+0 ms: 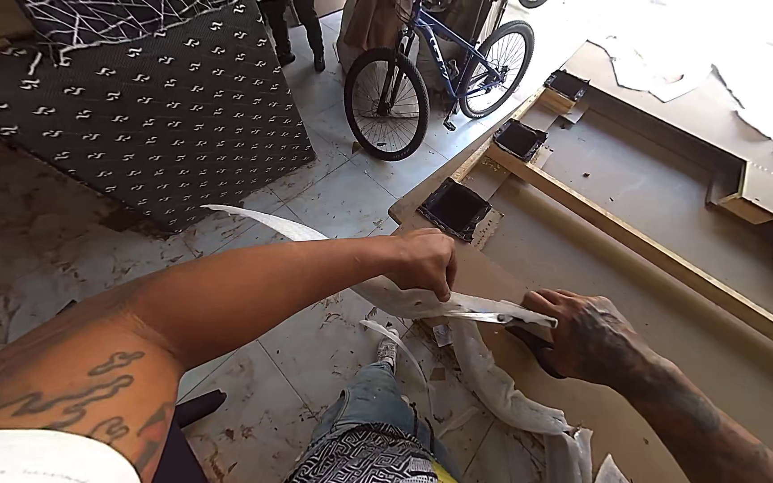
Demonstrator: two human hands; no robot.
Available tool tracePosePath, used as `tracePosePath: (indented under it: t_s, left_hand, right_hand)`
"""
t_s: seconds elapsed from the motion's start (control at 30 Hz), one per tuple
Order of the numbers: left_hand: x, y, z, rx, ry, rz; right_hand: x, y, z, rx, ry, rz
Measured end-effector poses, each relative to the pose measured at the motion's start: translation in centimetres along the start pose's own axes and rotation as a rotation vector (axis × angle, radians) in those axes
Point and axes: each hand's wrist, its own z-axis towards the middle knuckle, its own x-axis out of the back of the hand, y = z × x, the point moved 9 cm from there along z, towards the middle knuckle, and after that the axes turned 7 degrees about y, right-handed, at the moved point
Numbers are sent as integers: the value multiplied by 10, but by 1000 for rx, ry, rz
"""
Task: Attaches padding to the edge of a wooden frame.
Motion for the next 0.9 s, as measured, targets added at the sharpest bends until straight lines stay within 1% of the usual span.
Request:
tracePosePath:
  t_s: [0.13, 0.2, 0.3, 0.4, 0.47, 0.53, 0.57, 0.63, 0.7, 0.73, 0.8, 0.9]
  left_hand:
    - [1, 8, 2, -52, -36, 56]
    - [3, 9, 3, -66, -47, 66]
    - [7, 10, 3, -71, -45, 32]
    - [7, 6, 0, -74, -31, -4]
    - [10, 2, -6, -63, -10, -37]
    - [13, -2, -12, -49, 17, -80]
    - [15, -4, -15, -44, 34, -101]
    - [17, -10, -19, -41, 87, -157]
    - [21, -15, -28, -47, 144, -199]
    - [24, -17, -34, -51, 169, -189]
    - [25, -19, -48, -65, 175, -54]
    - [12, -21, -64, -82, 87, 228]
  right_hand:
    - [-4, -16, 18, 74, 22, 132]
    - [-1, -17, 23, 85, -6, 164]
    - [3, -24, 35, 104, -4, 129]
    - [-2, -39, 49, 164, 7, 133]
    - [-6, -42, 54, 135, -5, 103]
    - [-6, -45, 56, 94, -43, 100]
    - [-7, -44, 55, 57, -92, 119]
    - [-14, -43, 52, -21, -280, 154]
    - [-8, -41, 50, -10, -280, 113]
    - [-4, -40, 48, -6, -285, 86]
    - [-4, -36, 43, 23, -253, 90]
    - [-8, -41, 46, 67, -163, 158]
